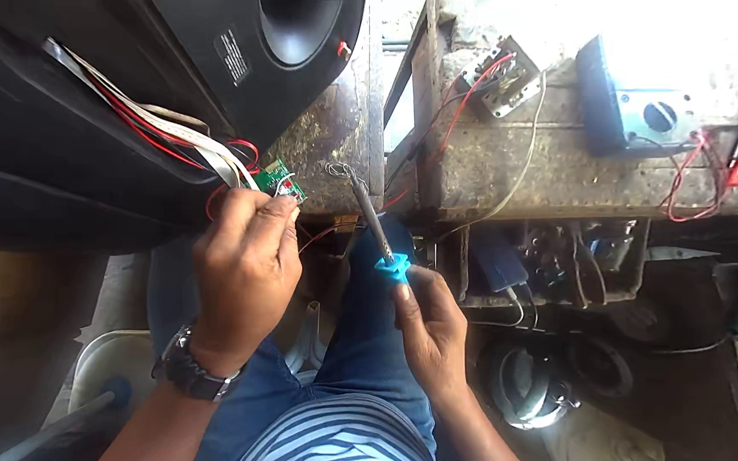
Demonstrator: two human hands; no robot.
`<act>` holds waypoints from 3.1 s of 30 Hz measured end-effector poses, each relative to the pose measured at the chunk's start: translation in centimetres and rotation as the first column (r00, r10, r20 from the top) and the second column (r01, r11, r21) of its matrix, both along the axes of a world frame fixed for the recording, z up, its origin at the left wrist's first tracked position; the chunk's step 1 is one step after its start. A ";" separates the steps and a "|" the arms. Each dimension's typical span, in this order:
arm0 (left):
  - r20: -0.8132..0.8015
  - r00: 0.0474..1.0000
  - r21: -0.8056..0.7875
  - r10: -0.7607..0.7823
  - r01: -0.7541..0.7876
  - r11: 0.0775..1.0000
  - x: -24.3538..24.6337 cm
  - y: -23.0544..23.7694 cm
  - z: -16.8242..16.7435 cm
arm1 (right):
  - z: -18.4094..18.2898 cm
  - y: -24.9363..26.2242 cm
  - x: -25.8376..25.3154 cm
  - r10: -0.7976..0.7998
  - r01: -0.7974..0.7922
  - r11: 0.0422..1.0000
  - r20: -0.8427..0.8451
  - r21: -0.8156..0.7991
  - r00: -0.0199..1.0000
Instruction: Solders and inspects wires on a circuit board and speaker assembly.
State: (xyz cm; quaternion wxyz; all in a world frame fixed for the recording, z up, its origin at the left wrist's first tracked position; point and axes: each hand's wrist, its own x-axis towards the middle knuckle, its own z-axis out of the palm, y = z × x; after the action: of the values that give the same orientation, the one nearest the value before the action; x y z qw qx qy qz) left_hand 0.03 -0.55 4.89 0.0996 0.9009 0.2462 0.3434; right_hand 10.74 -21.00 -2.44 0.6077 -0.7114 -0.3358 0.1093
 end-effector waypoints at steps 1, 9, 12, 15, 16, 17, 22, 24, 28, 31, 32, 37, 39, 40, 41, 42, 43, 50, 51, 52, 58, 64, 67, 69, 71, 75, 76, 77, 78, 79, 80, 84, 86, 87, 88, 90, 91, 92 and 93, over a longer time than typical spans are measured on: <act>-0.025 1.000 0.011 -0.001 0.002 1.000 0.2 0.0 -0.2 | 0.1 -0.2 0.1 -0.019 0.020 1.000 0.051 -0.013 0.999; -0.040 0.997 0.017 -0.067 0.068 0.998 0.6 0.3 -1.5 | 0.9 -0.6 1.2 -0.015 0.023 0.999 0.216 -0.034 0.976; -0.043 0.996 0.034 -0.080 0.082 0.996 0.7 0.4 -1.3 | 1.2 -0.4 1.6 -0.017 0.022 1.000 0.229 -0.021 0.973; -0.102 0.990 0.046 -0.098 0.103 0.994 1.0 0.6 -0.9 | 1.4 -0.2 1.8 -0.018 0.022 1.000 0.224 -0.014 0.974; -0.113 0.987 0.045 -0.110 0.116 0.992 1.1 0.6 -0.7 | 1.4 -0.1 1.8 -0.017 0.021 1.000 0.223 -0.015 0.975; -0.126 0.985 0.039 -0.120 0.126 0.991 1.3 0.6 -0.6 | 1.4 0.0 1.9 -0.015 0.019 1.000 0.222 -0.016 0.975; -0.259 0.963 0.014 -0.073 0.079 0.997 1.9 0.1 0.2 | 1.2 0.2 2.0 -0.009 0.009 1.000 0.201 -0.002 0.980; -0.272 0.961 0.029 -0.055 0.065 0.997 1.9 0.1 0.4 | 1.2 0.1 2.0 -0.011 0.012 1.000 0.197 -0.002 0.980; -0.224 0.973 0.028 -0.062 0.070 0.997 1.1 0.4 0.5 | 1.1 -0.1 1.9 -0.004 0.007 1.000 0.187 -0.015 0.982; -0.168 0.982 0.019 -0.082 0.086 0.996 0.6 0.8 -0.2 | 1.0 -0.1 1.9 0.012 -0.008 1.000 0.182 -0.024 0.983; -0.148 0.986 0.016 -0.083 0.086 0.996 0.5 1.0 -0.4 | 0.9 0.0 1.9 0.016 -0.011 1.000 0.187 -0.028 0.982; -0.082 0.992 0.002 -0.096 0.096 0.995 0.4 1.6 -1.0 | 1.0 0.3 1.9 0.042 -0.032 0.998 0.211 -0.048 0.977; -0.076 0.992 -0.002 -0.101 0.101 0.995 0.4 1.6 -1.1 | 1.2 0.4 1.9 0.048 -0.037 0.998 0.219 -0.053 0.974; -0.075 0.992 0.000 -0.103 0.103 0.995 0.4 1.7 -1.1 | 1.3 0.5 2.0 0.051 -0.039 0.998 0.223 -0.058 0.973; -0.076 0.992 0.002 -0.105 0.106 0.994 0.4 1.7 -1.1 | 1.3 0.5 2.0 0.055 -0.042 0.997 0.225 -0.063 0.973; -0.077 0.991 0.004 -0.108 0.108 0.994 0.4 1.7 -1.1 | 1.4 0.6 2.1 0.060 -0.046 0.997 0.226 -0.066 0.972; -0.078 0.991 0.006 -0.110 0.111 0.994 0.4 1.8 -1.1 | 1.4 0.6 2.2 0.063 -0.049 0.996 0.228 -0.070 0.972; -0.077 0.991 -0.013 -0.105 0.105 0.994 0.5 1.8 -1.0 | 1.5 1.0 2.5 0.078 -0.059 0.995 0.250 -0.084 0.965; -0.072 0.992 -0.013 -0.104 0.104 0.995 0.5 1.8 -1.0 | 1.5 1.1 2.5 0.079 -0.060 0.995 0.253 -0.084 0.964; -0.069 0.992 -0.015 -0.104 0.103 0.995 0.5 1.8 -1.1 | 1.5 1.1 2.5 0.081 -0.062 0.995 0.253 -0.082 0.964; -0.057 0.993 -0.019 -0.101 0.100 0.995 0.5 1.8 -1.2 | 1.6 1.3 2.7 0.090 -0.073 0.995 0.262 -0.074 0.961; -0.049 0.993 -0.029 -0.109 0.108 0.994 0.4 1.8 -1.2 | 1.7 1.4 2.8 0.095 -0.076 0.994 0.279 -0.079 0.956; -0.051 0.993 -0.032 -0.106 0.104 0.994 0.4 1.8 -1.3 | 1.8 1.5 2.8 0.103 -0.084 0.993 0.278 -0.082 0.955; -0.049 0.993 -0.036 -0.110 0.108 0.994 0.4 1.8 -1.3 | 1.8 1.4 2.9 0.117 -0.097 0.992 0.272 -0.086 0.955; -0.044 0.993 -0.038 -0.113 0.112 0.993 0.4 1.8 -1.4 | 1.8 1.4 3.1 0.134 -0.113 0.989 0.263 -0.091 0.956; -0.041 0.992 -0.041 -0.116 0.114 0.993 0.4 1.8 -1.4 | 1.8 1.4 3.4 0.160 -0.141 0.985 0.243 -0.094 0.957; -0.041 0.993 -0.042 -0.113 0.111 0.993 0.4 1.8 -1.4 | 1.8 1.4 3.5 0.163 -0.144 0.985 0.244 -0.093 0.956; -0.041 0.993 -0.044 -0.109 0.108 0.993 0.4 1.8 -1.4 | 1.8 1.5 3.6 0.162 -0.144 0.986 0.244 -0.089 0.956; -0.041 0.993 -0.046 -0.108 0.106 0.993 0.4 1.8 -1.4 | 1.8 1.5 3.6 0.160 -0.144 0.986 0.246 -0.081 0.956; -0.041 0.993 -0.047 -0.106 0.104 0.993 0.4 1.8 -1.4 | 1.8 1.5 3.7 0.155 -0.141 0.987 0.252 -0.072 0.955; -0.041 0.993 -0.046 -0.106 0.104 0.993 0.4 1.8 -1.4 | 1.7 1.5 3.7 0.149 -0.138 0.989 0.260 -0.061 0.954; -0.038 0.994 -0.042 -0.107 0.105 0.994 0.4 1.8 -1.4 | 1.6 1.5 3.8 0.138 -0.138 0.990 0.282 -0.019 0.949; -0.038 0.993 -0.044 -0.108 0.107 0.993 0.4 1.8 -1.4 | 1.6 1.5 3.8 0.140 -0.143 0.990 0.288 -0.011 0.947; -0.039 0.993 -0.044 -0.109 0.107 0.993 0.4 1.8 -1.4 | 1.5 1.5 3.8 0.143 -0.146 0.989 0.290 -0.010 0.946; -0.038 0.993 -0.044 -0.108 0.106 0.993 0.4 1.8 -1.4 | 1.5 1.5 3.8 0.145 -0.149 0.989 0.290 -0.009 0.946; -0.036 0.994 -0.046 -0.107 0.105 0.993 0.4 1.8 -1.4 | 1.5 1.5 3.9 0.150 -0.153 0.988 0.289 -0.011 0.946; -0.033 0.994 -0.047 -0.106 0.105 0.993 0.4 1.8 -1.4 | 1.5 1.5 3.9 0.154 -0.156 0.988 0.289 -0.014 0.945; -0.031 0.994 -0.048 -0.106 0.105 0.993 0.4 1.8 -1.4 | 1.5 1.5 4.0 0.158 -0.160 0.987 0.287 -0.017 0.945; -0.032 0.994 -0.047 -0.106 0.104 0.993 0.4 1.8 -1.4 | 1.6 1.5 4.1 0.164 -0.165 0.986 0.283 -0.019 0.945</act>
State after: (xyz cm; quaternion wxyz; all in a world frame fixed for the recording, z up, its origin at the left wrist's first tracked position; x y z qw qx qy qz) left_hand 0.43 1.23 3.54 0.1338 0.9158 0.2079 0.3165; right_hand 14.79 -19.51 -0.85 0.5436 -0.6877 -0.4780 0.0556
